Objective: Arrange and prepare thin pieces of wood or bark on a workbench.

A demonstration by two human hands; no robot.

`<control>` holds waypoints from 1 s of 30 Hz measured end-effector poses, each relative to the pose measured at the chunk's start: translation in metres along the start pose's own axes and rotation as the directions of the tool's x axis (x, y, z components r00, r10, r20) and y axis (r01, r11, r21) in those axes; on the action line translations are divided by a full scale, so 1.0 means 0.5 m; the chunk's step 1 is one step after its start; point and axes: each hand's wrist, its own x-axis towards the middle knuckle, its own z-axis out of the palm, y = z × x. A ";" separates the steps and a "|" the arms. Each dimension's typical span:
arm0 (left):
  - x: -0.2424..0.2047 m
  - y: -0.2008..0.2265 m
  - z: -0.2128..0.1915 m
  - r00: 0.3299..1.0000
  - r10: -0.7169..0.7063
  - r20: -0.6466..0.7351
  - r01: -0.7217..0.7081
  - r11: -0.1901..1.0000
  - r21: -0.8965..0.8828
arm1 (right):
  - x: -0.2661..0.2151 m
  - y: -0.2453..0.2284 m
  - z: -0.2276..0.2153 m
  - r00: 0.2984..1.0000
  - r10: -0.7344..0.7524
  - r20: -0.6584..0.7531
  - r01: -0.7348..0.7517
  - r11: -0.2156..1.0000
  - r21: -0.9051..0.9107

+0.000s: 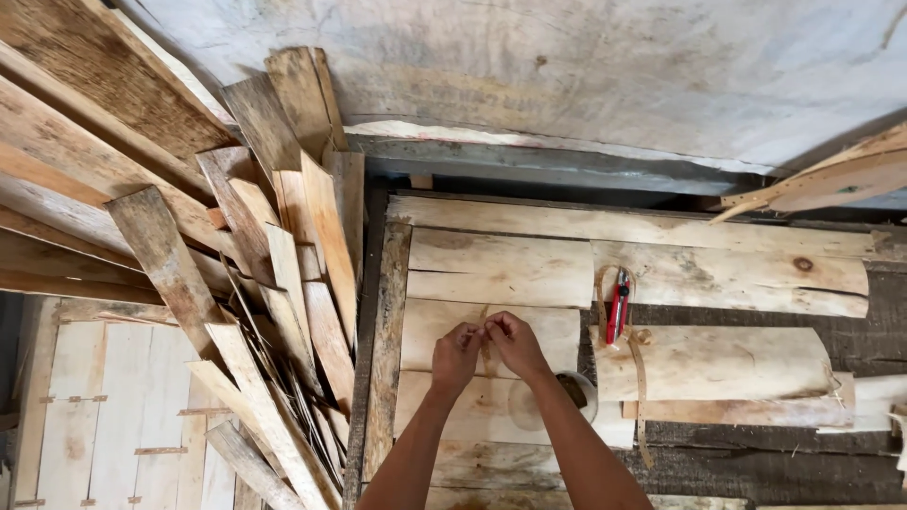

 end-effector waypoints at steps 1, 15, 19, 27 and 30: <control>-0.011 0.001 0.000 1.000 -0.002 0.004 0.002 1.000 0.004 | -0.009 0.003 -0.006 1.000 0.003 -0.002 -0.003 1.000 0.004; 0.008 -0.057 -0.105 0.944 -0.235 0.232 -0.034 0.631 0.775 | -0.008 0.015 -0.108 0.922 -0.246 -0.299 0.058 0.852 -0.520; 0.082 -0.121 -0.122 0.978 -0.197 0.072 0.059 0.586 0.808 | 0.041 0.039 -0.164 0.811 -0.402 -0.425 0.102 0.813 -0.574; 0.187 -0.007 -0.078 0.971 0.198 -0.132 -0.062 0.746 0.663 | 0.091 0.020 -0.196 0.769 -0.323 -0.551 -0.056 0.825 -0.562; 0.213 -0.032 -0.058 0.989 0.078 -0.125 0.025 0.746 0.666 | 0.107 0.041 -0.203 0.779 -0.295 -0.554 -0.097 0.815 -0.571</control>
